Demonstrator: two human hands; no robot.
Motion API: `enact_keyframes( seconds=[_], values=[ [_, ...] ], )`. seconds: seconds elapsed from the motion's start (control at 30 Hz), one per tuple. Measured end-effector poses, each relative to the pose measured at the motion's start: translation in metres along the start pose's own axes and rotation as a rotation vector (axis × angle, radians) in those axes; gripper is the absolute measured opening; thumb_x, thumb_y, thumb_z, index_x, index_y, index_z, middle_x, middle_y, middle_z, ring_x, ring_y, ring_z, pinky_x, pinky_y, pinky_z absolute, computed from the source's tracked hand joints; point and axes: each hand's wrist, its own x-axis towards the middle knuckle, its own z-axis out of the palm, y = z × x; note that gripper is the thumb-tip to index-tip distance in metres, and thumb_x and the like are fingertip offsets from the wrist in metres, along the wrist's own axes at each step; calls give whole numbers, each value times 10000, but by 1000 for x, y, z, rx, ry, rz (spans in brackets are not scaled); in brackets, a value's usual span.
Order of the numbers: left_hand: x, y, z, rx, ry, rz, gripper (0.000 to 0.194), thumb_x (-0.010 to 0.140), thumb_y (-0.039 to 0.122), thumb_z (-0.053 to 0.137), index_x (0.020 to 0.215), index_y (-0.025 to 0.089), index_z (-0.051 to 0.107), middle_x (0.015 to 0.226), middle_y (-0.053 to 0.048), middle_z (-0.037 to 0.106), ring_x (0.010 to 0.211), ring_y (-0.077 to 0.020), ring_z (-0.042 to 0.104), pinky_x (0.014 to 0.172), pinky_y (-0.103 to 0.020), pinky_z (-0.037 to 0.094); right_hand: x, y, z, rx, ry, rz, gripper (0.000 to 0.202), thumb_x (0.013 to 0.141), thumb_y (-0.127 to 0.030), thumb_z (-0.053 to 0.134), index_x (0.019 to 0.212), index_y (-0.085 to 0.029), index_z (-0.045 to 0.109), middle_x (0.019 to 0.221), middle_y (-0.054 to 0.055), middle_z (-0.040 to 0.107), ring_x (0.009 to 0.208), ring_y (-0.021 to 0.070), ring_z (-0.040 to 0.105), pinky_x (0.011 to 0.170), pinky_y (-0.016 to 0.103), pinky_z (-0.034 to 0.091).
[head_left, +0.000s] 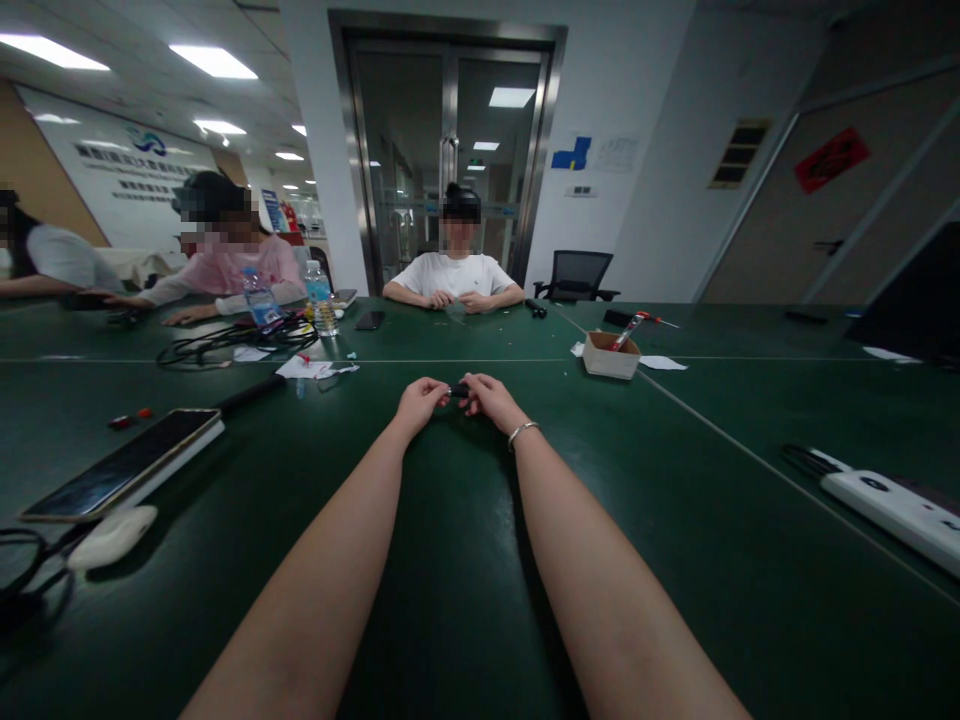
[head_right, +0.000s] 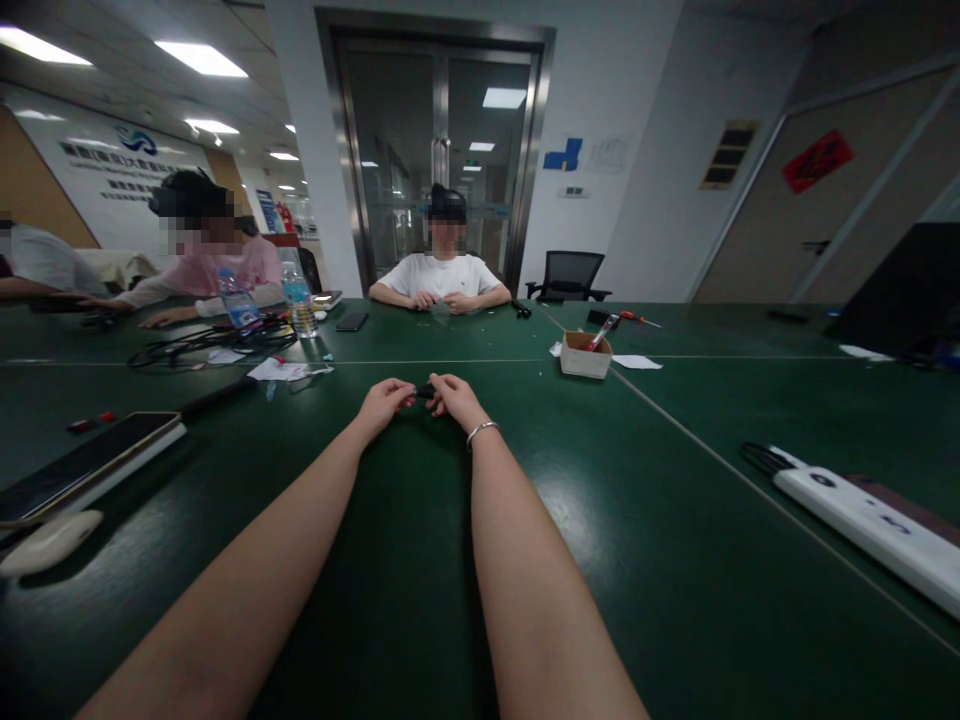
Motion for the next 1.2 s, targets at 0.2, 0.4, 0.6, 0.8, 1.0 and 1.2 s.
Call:
enact_keyframes(
  seconds=[0.2, 0.4, 0.6, 0.8, 1.0, 1.2],
  values=[
    [1, -1, 0, 13, -2, 4, 120, 711, 260, 609, 748, 147, 590, 639, -13, 626, 578, -115, 561, 610, -252, 430, -2, -3, 1, 42, 7, -16, 365, 762, -231, 614, 1102, -231, 480, 773, -39, 601, 384, 44, 526, 429, 197, 501],
    [1, -1, 0, 5, 17, -2, 141, 690, 273, 634, 739, 149, 592, 624, -15, 625, 577, -122, 567, 611, -260, 434, -2, -3, 0, 35, -9, -58, 452, 703, -171, 641, 1105, -247, 449, 748, -68, 595, 351, 27, 470, 405, 187, 477],
    [-1, 2, 1, -3, 19, -10, 102, 698, 237, 615, 731, 144, 590, 596, -8, 616, 560, -116, 561, 605, -256, 435, -1, -2, 0, -20, -10, -15, 253, 774, -285, 556, 999, -188, 495, 610, -68, 544, 307, 25, 389, 371, 190, 457],
    [-1, 1, 1, -8, 21, -6, 87, 713, 226, 597, 739, 144, 586, 610, -8, 617, 558, -108, 557, 600, -246, 431, -3, -4, 0, 29, 6, -7, 299, 765, -292, 579, 1032, -206, 475, 661, -63, 556, 342, 30, 441, 408, 197, 486],
    [0, 1, 0, 4, 31, -9, 84, 723, 230, 584, 741, 148, 586, 616, -10, 620, 564, -110, 561, 597, -245, 429, -5, -7, 1, 59, 20, -42, 393, 693, -206, 651, 1034, -247, 460, 748, -69, 582, 377, 32, 472, 419, 204, 498],
    [0, 1, 0, 3, 38, -15, 126, 701, 266, 616, 747, 153, 586, 617, -11, 623, 573, -117, 567, 597, -250, 430, -4, -6, 1, 29, -15, -23, 297, 723, -210, 609, 989, -214, 477, 657, -76, 556, 337, 29, 432, 390, 191, 467]
  ],
)
